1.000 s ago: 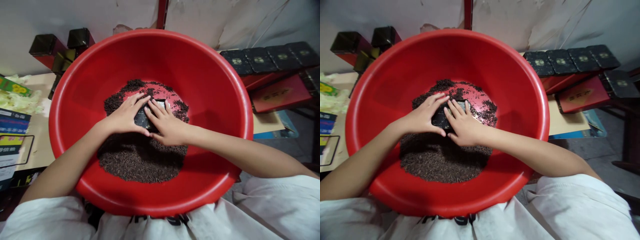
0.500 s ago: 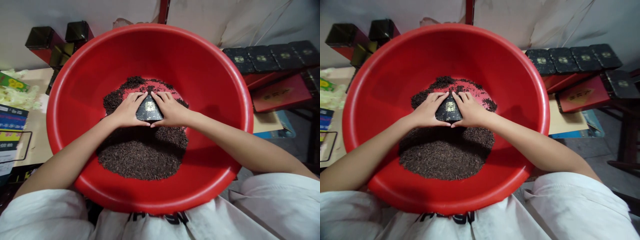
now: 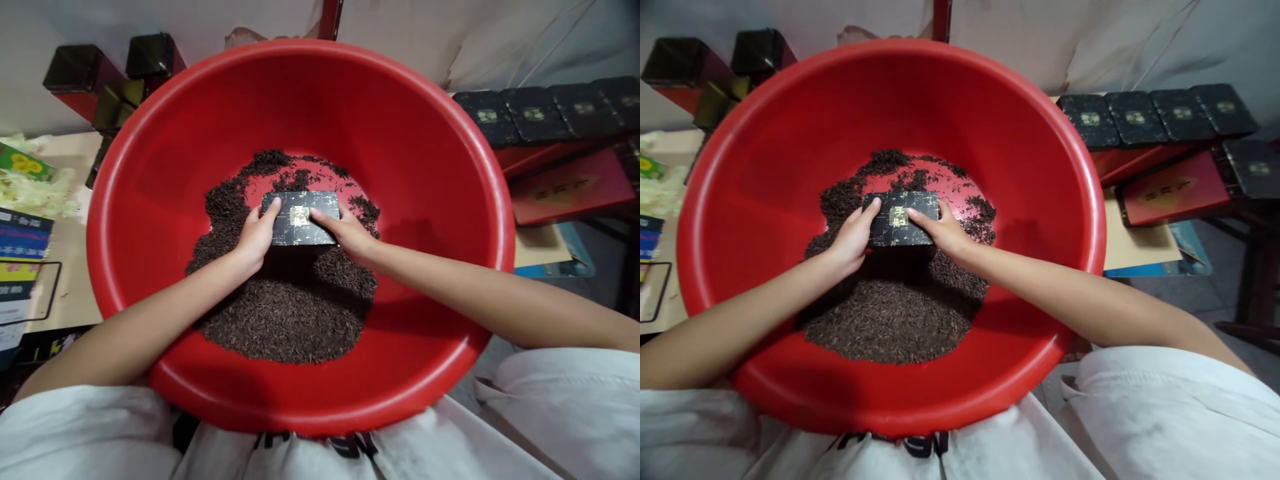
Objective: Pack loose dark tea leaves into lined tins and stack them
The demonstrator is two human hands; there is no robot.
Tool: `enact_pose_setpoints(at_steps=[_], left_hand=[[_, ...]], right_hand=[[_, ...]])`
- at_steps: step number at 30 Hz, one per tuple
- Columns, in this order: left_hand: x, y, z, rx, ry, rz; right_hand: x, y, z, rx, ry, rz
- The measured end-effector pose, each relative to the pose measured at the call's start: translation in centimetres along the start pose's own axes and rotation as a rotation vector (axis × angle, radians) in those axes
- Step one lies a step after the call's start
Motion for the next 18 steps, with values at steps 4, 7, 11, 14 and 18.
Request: enact_pose_setpoints(at_steps=[4,7,11,14,18], left_hand=[[-0.6,0.6,0.8,0.051,0.003,0.109],[-0.7,0.9,1.1,0.163,-0.037,0.170],[-0.4,1.7,1.7,0.241,-0.162,0.267],[0.7,1.7,1.5,0.164,-0.141,0.197],[2.5,0.3,0.4,0.038,0.038,-0.083]], right_hand=[[-0.2,0.3,-0.7,0.027,-0.013,-0.006],[-0.2,0.8,-1.5,-0.071,0.040,0.004],[0.4,0.9,-1.3,-0.089,0.052,-0.004],[1.3,1.0,-0.4,-0.004,-0.026,0.012],[2.2,0.3,0.0,0.070,-0.081,-0.044]])
Point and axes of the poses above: each hand's wrist, its own x-axis towards the middle knuckle, its own y-axis out of the back of the hand, z = x × y, the point moved 8 cm from there along x, towards the middle knuckle, and after that the axes turned 12 degrees about x, right-handed, at the moved point
